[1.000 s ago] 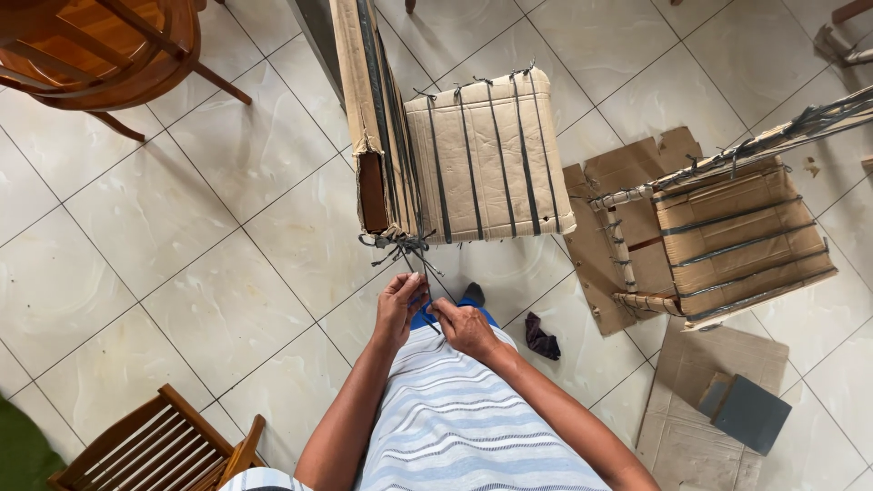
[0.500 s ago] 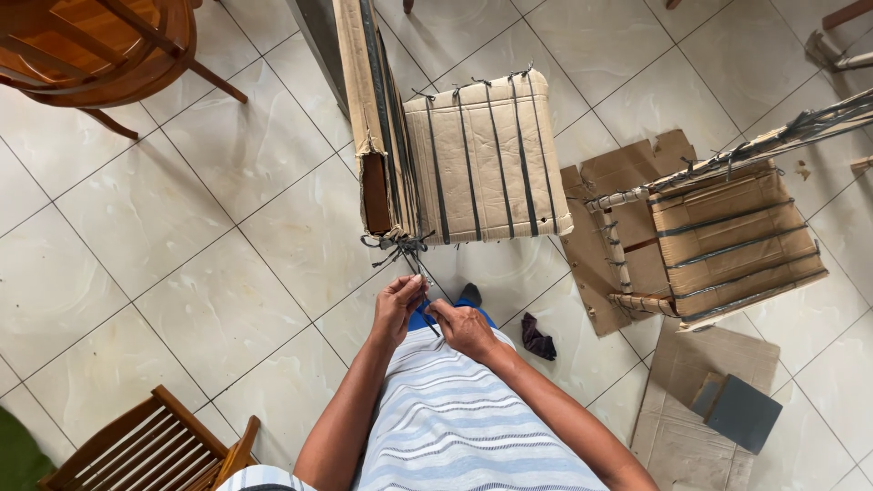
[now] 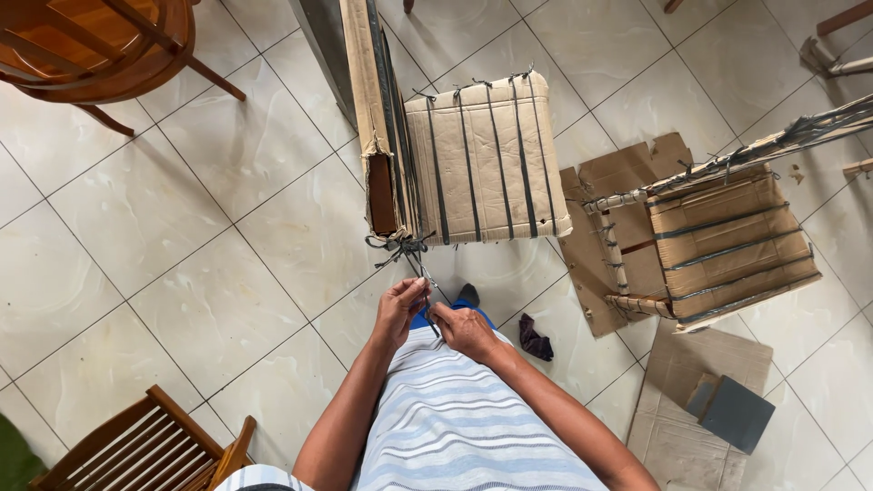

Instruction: Securing cardboard padding to wooden chair frames using thin black plastic ties.

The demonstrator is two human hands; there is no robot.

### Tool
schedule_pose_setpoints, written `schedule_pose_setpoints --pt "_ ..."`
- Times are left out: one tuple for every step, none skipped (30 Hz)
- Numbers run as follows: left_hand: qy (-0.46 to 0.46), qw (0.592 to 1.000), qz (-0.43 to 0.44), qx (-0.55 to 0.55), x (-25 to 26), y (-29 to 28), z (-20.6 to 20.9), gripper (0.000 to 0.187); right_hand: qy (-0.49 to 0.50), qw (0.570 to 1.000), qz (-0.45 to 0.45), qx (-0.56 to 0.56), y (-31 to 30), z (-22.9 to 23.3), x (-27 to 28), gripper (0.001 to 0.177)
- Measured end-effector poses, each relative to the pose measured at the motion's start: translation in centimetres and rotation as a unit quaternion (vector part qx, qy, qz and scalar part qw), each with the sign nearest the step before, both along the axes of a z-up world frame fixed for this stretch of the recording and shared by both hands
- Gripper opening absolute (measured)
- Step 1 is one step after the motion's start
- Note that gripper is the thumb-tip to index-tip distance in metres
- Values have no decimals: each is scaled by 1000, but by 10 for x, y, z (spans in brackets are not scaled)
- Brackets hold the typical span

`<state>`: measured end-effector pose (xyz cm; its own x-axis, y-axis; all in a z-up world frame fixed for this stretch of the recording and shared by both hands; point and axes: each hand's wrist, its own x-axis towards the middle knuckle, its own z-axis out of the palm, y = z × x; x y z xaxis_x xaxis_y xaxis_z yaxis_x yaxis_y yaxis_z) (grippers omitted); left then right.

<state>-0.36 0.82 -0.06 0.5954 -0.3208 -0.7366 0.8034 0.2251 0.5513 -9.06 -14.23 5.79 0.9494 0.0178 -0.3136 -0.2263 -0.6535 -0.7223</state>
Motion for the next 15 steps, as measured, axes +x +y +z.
schedule_pose_setpoints --pt "0 1000 0 0 0 1 -2 16 0 1000 0 0 0 -1 0 12" --pt "0 1000 -3 -1 0 2 -3 16 0 1000 3 -3 1 -2 1 11" --pt "0 1000 -7 -1 0 3 -4 16 1 1000 5 -6 1 -3 1 11" --pt "-1 1000 -7 -1 0 3 -5 16 1 1000 5 -7 1 -5 0 11" --pt "-1 1000 -10 -2 0 3 -5 17 1 1000 6 -3 1 -6 0 11" --pt "-2 1000 -12 -2 0 3 -6 17 2 1000 7 1 1 -7 -1 11" --pt "-2 1000 -13 -2 0 3 -4 17 2 1000 6 0 1 -7 -1 11" --pt "1 1000 -16 -3 1 2 -3 17 3 1000 8 8 0 -7 0 11" --pt "3 1000 -19 -3 2 2 -1 17 4 1000 9 15 0 -7 0 11" --pt "3 1000 -19 -3 3 2 1 17 4 1000 9 15 0 -2 1 11" --pt "3 1000 -21 -6 4 2 3 16 9 1000 8 24 -1 3 2 11" --pt "4 1000 -23 -9 5 2 5 15 15 999 8 32 -2 8 3 12" --pt "4 1000 -23 -9 6 1 7 15 15 999 7 32 -2 11 3 12" --pt "1 1000 -27 -11 7 1 8 15 18 999 7 36 -2 14 3 12" --pt "-1 999 -31 -13 8 1 9 14 20 999 6 41 -2 16 3 12"
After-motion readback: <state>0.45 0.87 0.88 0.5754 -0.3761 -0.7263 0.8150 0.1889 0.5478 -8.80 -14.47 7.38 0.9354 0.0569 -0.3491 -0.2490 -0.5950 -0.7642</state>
